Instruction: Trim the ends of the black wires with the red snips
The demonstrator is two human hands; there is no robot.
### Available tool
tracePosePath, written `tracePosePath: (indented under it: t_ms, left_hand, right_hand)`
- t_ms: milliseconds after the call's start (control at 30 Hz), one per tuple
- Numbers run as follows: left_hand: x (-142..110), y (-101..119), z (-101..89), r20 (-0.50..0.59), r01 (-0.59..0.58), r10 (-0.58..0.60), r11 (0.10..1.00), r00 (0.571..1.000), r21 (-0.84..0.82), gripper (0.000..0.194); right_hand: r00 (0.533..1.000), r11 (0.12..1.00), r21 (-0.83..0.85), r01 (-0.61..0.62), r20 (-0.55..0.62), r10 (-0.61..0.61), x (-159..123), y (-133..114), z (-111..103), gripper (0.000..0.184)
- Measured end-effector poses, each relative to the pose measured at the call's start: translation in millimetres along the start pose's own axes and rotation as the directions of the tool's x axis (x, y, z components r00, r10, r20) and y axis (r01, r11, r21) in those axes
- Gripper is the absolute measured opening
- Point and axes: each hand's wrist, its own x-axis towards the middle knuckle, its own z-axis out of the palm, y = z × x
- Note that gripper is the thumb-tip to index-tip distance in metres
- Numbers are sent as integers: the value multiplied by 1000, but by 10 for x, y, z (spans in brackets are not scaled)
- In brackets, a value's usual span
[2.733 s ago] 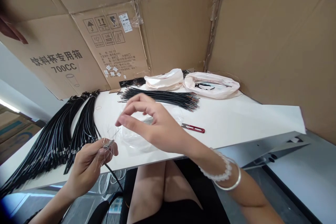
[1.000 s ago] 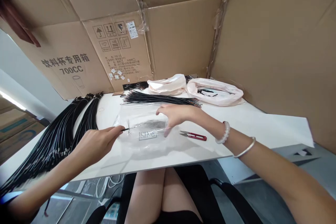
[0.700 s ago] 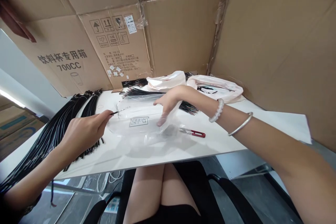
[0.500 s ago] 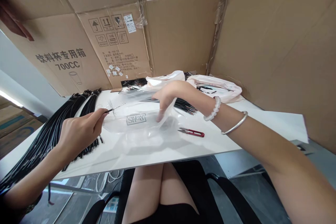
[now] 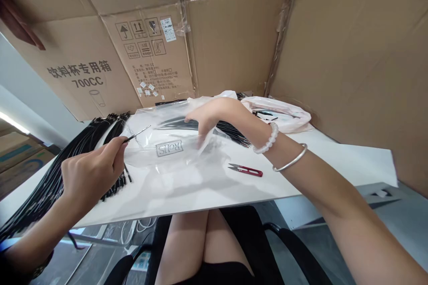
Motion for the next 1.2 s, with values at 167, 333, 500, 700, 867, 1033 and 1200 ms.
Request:
tracePosePath:
  t_ms: [167, 333, 500, 700, 867, 1033, 1200]
  left_hand:
    - [-39, 63, 40, 131, 22, -14, 998, 991, -60, 30]
    - [-70, 41, 107, 166, 19, 5, 989, 986, -145, 28]
    - [-58, -15, 70, 66, -15, 35, 961, 997, -277, 25]
    - [-15, -76, -336, -89, -165, 143, 924, 986, -344, 20]
    - [-69, 50, -655, -125, -195, 155, 878, 980, -436, 15]
    - [-162, -40, -744, -132, 8, -109, 800, 985, -600, 32]
    - [-112, -207, -780, -31, 132, -185, 796, 982, -591, 33]
  right_hand:
    - [977, 998, 37, 58, 203, -64, 16, 49, 231, 76]
    - [985, 993, 94, 70, 151, -84, 0, 127, 337, 52]
    - [990, 929, 349, 123, -104, -92, -109, 225, 367, 35]
    - [727, 843, 533, 68, -605, 325, -787, 269, 960, 28]
    - [790, 839, 492, 233, -599, 132, -1222, -320, 1645, 21]
    - [630, 866, 86, 492, -723, -285, -1313, -757, 1972, 21]
    - [484, 889, 316, 331, -866, 127, -1308, -542, 1683, 28]
